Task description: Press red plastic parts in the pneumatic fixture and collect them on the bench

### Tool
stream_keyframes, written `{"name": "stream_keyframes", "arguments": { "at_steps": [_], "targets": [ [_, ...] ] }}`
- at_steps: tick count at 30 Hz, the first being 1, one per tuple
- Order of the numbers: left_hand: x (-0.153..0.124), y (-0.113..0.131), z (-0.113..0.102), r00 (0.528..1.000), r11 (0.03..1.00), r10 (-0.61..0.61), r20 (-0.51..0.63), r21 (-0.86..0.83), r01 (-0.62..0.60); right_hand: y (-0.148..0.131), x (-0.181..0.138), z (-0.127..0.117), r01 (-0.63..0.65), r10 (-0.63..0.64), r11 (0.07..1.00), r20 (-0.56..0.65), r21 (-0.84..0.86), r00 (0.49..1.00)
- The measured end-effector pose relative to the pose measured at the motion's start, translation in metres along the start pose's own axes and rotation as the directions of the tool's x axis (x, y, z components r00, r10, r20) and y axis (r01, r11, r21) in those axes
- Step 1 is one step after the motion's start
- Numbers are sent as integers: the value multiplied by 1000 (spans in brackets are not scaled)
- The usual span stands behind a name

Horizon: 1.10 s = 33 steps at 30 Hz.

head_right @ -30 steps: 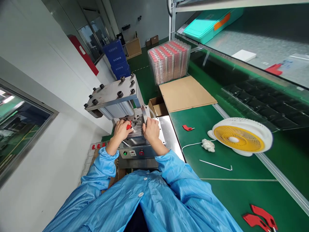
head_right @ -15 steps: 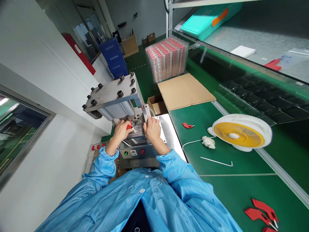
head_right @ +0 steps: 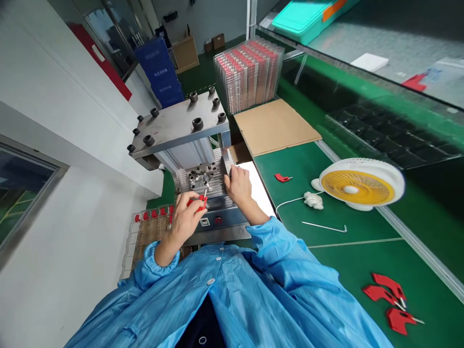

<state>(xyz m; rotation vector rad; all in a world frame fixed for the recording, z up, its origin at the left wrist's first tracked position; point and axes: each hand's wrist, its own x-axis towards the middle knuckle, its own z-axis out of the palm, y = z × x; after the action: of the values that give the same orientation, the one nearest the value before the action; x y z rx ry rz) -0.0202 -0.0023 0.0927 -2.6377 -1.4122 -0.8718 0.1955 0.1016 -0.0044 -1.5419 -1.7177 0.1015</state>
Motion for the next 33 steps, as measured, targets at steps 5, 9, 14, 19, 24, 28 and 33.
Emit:
{"name": "stream_keyframes", "arguments": {
  "at_steps": [5,9,14,19,24,28,33],
  "targets": [
    [7,18,21,990,971,130,-53,-194,-138,-11,-44,-38,-23,37,971,-51,239,998],
    [19,33,48,961,902,270,-68,-332,-277,-30,-98,-80,-227,283,774,-2,591,959],
    [32,74,72,862,731,495,-109,-484,-481,-44,-142,-121,-367,614,381,65,849,787],
    [35,129,102,693,480,689,-212,-583,-656,-21,-183,-167,-272,784,160,45,949,619],
    [12,213,134,525,211,789,-320,-662,-719,-2,-264,-227,-199,857,197,-71,960,511],
    [-18,284,142,420,66,842,-339,-708,-703,-6,-331,-271,-137,910,227,-160,964,383],
    [-52,351,143,321,-48,875,-362,-725,-687,-9,-393,-303,-60,939,273,-253,960,232]
  ]
}}
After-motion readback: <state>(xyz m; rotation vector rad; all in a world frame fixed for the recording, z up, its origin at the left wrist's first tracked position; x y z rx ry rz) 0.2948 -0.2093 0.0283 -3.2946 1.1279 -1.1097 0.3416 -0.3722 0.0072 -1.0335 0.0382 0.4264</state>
